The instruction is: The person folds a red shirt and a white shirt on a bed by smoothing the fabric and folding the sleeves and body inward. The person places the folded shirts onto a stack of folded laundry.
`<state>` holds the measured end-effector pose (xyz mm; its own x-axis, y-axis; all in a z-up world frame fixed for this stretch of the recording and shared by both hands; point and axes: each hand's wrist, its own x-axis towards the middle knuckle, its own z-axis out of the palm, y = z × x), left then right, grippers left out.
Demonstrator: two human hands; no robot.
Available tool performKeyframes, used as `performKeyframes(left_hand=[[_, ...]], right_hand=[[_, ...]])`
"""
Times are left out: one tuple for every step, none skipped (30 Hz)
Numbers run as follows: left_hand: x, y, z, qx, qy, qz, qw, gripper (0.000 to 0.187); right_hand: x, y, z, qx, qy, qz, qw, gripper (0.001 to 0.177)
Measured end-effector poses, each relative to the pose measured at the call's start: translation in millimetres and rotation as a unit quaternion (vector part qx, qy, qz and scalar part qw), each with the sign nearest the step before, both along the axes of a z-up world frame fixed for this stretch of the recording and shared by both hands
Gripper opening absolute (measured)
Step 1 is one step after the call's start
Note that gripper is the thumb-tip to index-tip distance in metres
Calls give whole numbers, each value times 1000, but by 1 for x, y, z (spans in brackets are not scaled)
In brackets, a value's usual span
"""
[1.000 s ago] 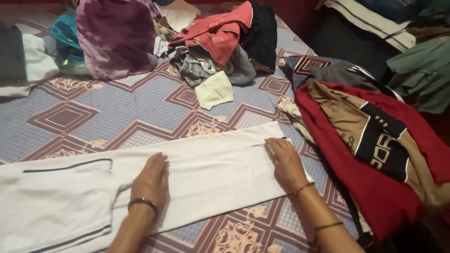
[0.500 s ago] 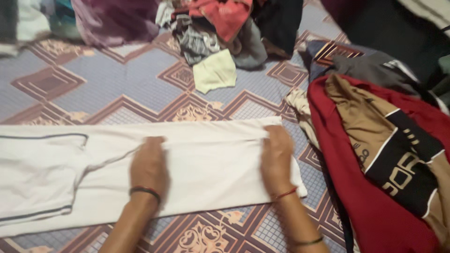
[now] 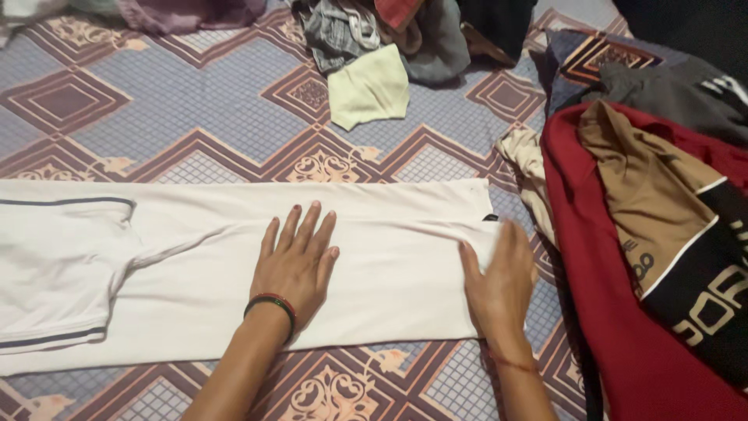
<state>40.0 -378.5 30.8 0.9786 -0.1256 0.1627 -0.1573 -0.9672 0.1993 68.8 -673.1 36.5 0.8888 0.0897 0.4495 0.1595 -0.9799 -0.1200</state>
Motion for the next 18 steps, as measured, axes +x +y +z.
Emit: performKeyframes(left_hand=[[0, 0, -2, 2, -3, 0, 1000, 58], [0, 1, -3, 4, -7, 1, 1000, 58], [1, 1, -4, 5, -9, 1, 1000, 58], [2, 1, -5, 4, -5, 1, 1000, 58], [1, 1, -6, 2, -1, 0, 1000, 57], [-1, 0, -8, 4, -3, 0, 1000, 57], [0, 0, -8, 4, 5, 1, 1000, 57], [1, 1, -8, 5, 14, 3, 1000, 57], [2, 4, -7, 6, 6, 5, 1000, 57], [1, 7, -5, -69, 13, 0, 998, 52], [0, 11, -3, -144, 17, -5, 989, 48], [-2, 13, 1, -143, 7, -3, 990, 48], [-4, 14, 5, -444, 48, 11, 895, 51], [-5, 15, 10, -700, 84, 18, 709, 54], [-11, 19, 13, -698, 78, 20, 711, 54], [-19, 24, 14, -776, 115, 41, 619, 52], [-25, 31, 13, -842, 150, 62, 515, 50], [-26, 39, 9, -841, 144, 62, 518, 50]], right_hand=[[-7, -3, -1, 57, 47, -66, 995, 74], [-10, -5, 0, 114, 94, -131, 980, 85], [-9, -8, 0, 116, 92, -130, 980, 85], [-6, -12, 2, 135, 125, -132, 974, 78], [-5, -15, 3, 154, 158, -135, 966, 71], [1, -17, 7, 156, 155, -135, 966, 71], [14, -17, 12, 342, 212, -132, 906, 66], [23, -13, 17, 514, 261, -119, 808, 64], [28, -7, 23, 515, 256, -113, 810, 64], [31, 2, 30, 619, 265, -65, 736, 60], [34, 12, 39, 710, 272, -12, 650, 57], [33, 26, 48, 709, 268, -2, 652, 57], [28, 47, 53, 675, 249, 39, 693, 60], [24, 72, 58, 639, 228, 80, 731, 62], [16, 102, 60, 638, 275, 82, 714, 71], [7, 133, 64, 636, 321, 84, 697, 80], [-4, 160, 68, 556, 377, 130, 729, 76], [-16, 183, 72, 467, 427, 176, 754, 72]])
